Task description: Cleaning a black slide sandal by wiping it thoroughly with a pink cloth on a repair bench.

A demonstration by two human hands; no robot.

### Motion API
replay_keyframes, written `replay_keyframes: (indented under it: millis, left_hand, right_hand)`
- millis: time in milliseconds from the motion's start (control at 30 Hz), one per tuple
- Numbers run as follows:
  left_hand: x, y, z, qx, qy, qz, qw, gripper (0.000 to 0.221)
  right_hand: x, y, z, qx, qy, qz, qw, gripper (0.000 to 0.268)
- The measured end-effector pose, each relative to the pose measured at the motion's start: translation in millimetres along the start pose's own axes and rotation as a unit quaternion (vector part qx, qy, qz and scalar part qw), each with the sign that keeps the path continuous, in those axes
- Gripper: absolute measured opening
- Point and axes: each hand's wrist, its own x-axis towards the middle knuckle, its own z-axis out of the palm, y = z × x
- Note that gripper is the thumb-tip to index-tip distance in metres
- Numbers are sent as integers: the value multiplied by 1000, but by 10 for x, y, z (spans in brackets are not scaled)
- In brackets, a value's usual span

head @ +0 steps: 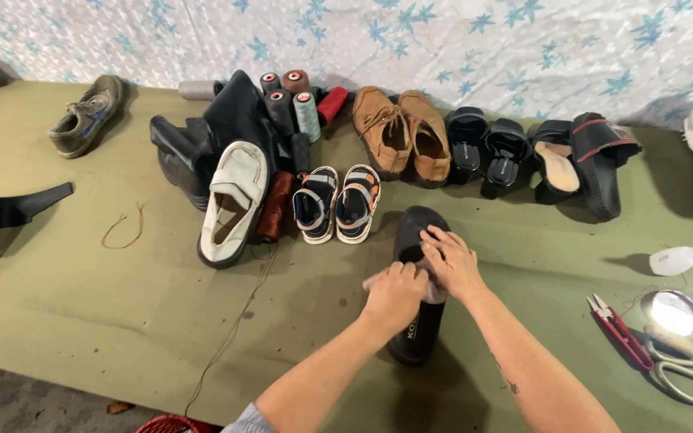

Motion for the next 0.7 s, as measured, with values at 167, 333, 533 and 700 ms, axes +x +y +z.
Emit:
replay_keyframes:
  millis: [167,333,533,700]
  left_hand:
    - [-60,260,72,-29,-117,11,993,51]
    - [-39,230,45,-149,-69,3,986,61]
    - [-767,392,195,-174,-34,53,983,43]
    - [-1169,324,203,-210,-68,69,973,35]
  right_hand:
    - [22,105,116,5,25,-23,999,60]
    - [60,268,311,13,85,-71,994,56]
    - [23,213,233,7,75,-82,994,63]
    - [-3,155,234,34,77,-74,994,61]
